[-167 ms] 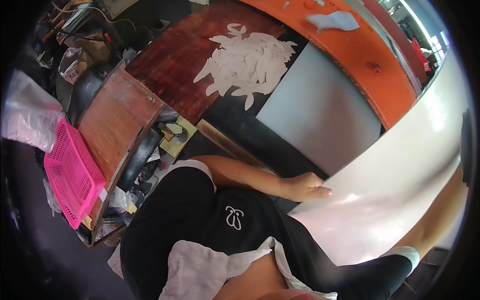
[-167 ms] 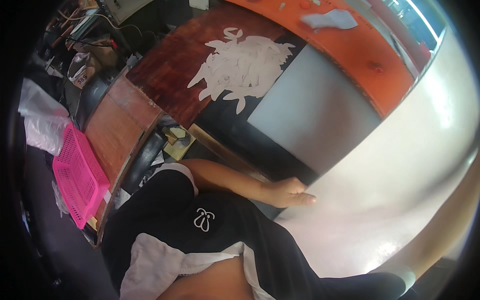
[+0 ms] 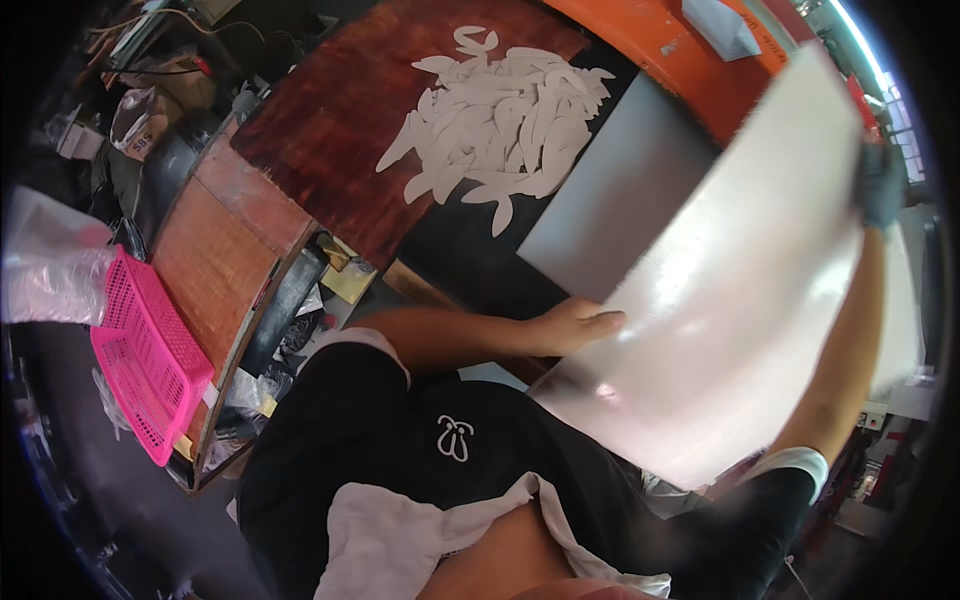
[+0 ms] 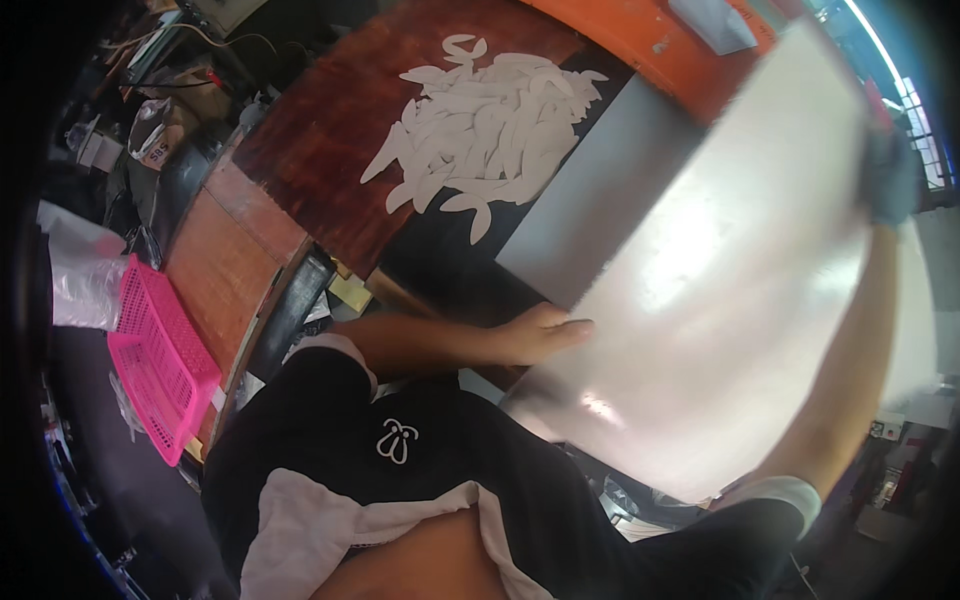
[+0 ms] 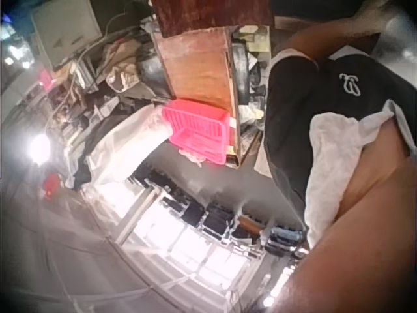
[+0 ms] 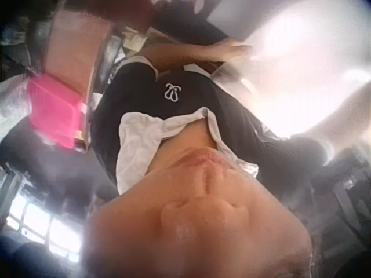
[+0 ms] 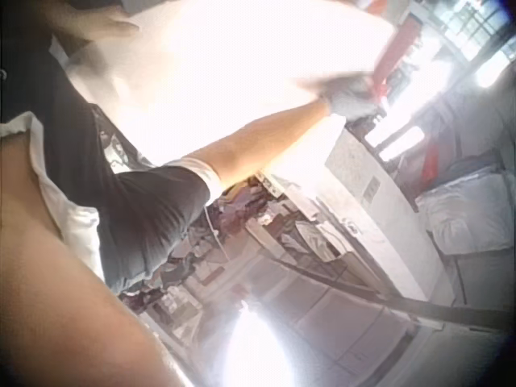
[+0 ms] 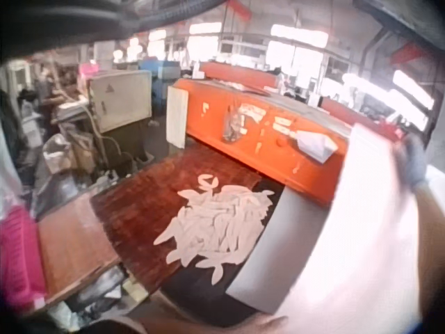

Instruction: The person operates a hydraulic die-cutting machine to cut shapes from a sheet of material. They place the material under the press, activate the machine, remove the cut sheet, and peel away the excess material to reveal the cut shapes.

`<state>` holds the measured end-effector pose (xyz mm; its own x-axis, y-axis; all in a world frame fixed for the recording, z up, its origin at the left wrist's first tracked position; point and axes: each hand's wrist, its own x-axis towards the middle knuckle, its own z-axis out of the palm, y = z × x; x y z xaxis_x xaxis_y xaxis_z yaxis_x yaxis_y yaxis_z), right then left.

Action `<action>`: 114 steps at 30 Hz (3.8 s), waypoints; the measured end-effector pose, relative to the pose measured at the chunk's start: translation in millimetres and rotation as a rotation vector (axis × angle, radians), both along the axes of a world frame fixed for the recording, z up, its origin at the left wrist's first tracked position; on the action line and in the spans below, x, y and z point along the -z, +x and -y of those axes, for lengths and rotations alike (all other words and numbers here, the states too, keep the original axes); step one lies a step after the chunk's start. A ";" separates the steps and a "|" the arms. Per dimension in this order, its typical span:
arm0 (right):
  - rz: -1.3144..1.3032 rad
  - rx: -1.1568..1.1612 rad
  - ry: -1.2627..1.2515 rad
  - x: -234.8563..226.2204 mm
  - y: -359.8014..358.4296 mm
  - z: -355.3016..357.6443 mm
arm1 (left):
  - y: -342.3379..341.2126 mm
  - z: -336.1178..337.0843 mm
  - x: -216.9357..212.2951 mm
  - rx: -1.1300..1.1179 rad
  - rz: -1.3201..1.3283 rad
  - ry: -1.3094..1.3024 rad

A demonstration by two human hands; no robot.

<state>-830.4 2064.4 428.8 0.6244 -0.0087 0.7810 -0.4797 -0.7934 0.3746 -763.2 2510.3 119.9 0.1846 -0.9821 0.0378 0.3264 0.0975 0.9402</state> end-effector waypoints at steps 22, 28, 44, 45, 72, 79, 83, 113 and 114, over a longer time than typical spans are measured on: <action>-0.279 0.168 0.634 356.4 -135.4 -156.3 | 84.6 16.2 30.4 -0.098 0.922 0.408; -0.257 0.142 0.649 355.2 -111.1 -115.6 | 148.3 3.9 22.0 -0.609 1.316 0.430; -0.274 0.244 0.626 370.3 -106.2 -77.9 | 141.0 -1.3 -14.0 -0.486 0.351 0.127; -0.256 0.225 0.620 370.7 -106.5 -76.1 | 133.1 -2.6 -25.3 -0.455 0.347 0.143; -0.351 0.449 0.737 349.3 -94.1 -93.0 | 32.2 -32.9 -113.9 -0.438 0.552 -0.130; -0.360 0.432 0.746 349.5 -95.5 -91.5 | 46.2 -26.0 -124.0 -0.996 1.308 -0.881; -0.370 0.453 0.784 349.3 -94.8 -90.6 | 52.9 -27.0 -118.1 -0.994 1.083 -0.742; -0.310 0.365 0.693 357.1 -98.7 -83.0 | 76.0 -37.2 -61.5 -1.072 0.447 -0.591; -0.311 0.365 0.688 356.4 -98.7 -83.0 | 73.9 -37.1 -64.6 -1.077 0.395 -0.610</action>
<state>-929.2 2147.4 72.4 0.6762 -0.6635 0.3201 -0.7054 -0.7085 0.0214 -689.3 2547.4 184.4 0.7391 -0.1530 0.6560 -0.4705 0.5796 0.6653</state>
